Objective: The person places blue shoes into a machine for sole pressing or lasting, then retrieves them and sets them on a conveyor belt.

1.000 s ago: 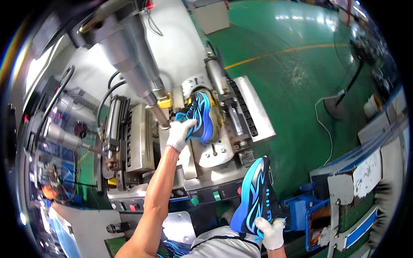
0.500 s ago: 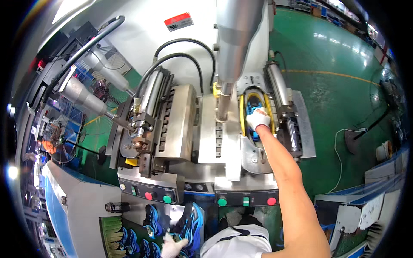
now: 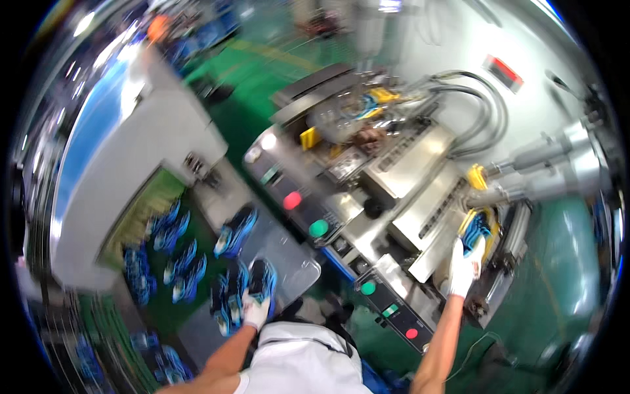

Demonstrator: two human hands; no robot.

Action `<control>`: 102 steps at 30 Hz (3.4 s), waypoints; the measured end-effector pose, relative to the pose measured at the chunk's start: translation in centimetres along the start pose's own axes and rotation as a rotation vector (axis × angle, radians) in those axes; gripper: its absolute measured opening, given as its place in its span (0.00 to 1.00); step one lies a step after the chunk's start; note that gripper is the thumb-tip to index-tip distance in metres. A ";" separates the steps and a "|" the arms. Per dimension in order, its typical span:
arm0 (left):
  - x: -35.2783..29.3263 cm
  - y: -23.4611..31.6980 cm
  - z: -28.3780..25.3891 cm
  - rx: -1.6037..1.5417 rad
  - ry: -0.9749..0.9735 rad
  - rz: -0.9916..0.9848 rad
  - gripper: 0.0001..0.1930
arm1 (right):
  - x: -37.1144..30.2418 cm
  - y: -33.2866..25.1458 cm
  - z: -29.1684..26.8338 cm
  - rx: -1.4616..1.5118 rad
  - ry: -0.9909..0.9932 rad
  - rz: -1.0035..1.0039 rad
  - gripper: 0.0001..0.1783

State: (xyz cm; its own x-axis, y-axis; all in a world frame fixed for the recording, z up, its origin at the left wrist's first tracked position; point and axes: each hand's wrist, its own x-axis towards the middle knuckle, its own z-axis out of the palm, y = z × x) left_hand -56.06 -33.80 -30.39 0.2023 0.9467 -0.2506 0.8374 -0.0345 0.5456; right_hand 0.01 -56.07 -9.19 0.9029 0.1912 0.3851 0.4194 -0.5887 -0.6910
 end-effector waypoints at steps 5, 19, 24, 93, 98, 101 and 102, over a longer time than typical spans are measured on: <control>-0.4 1.7 -3.1 -0.091 -0.077 -0.110 0.45 | -19.3 -8.8 7.0 -0.347 -0.408 -0.330 0.45; 1.5 -4.7 -6.6 -0.365 0.143 0.079 0.43 | -44.3 -26.4 21.4 -0.588 -1.357 -0.022 0.54; 5.0 -5.8 -6.9 -0.375 0.105 0.181 0.40 | -49.1 -21.4 26.5 -0.242 -0.892 0.056 0.39; 15.7 -19.5 -21.1 0.370 -0.166 0.014 0.35 | -44.2 -2.3 -0.2 -0.195 -0.807 0.751 0.30; 21.0 -22.5 -23.8 0.301 -0.033 0.257 0.32 | -40.6 -6.2 2.3 -0.251 -0.943 0.658 0.28; 23.0 -22.6 -26.1 0.362 -0.060 0.117 0.31 | -36.7 -8.8 5.4 -0.584 -1.106 0.231 0.31; 22.8 -23.5 -24.6 0.442 0.067 0.186 0.31 | -35.4 -9.6 6.2 -0.600 -1.029 0.131 0.34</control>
State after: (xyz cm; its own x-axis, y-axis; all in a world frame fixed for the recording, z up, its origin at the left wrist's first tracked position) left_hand -83.66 -3.50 -29.26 0.3479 0.9296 -0.1214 0.9286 -0.3239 0.1810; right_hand -35.39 -52.32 -19.91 0.7024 0.4801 -0.5255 0.4545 -0.8707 -0.1880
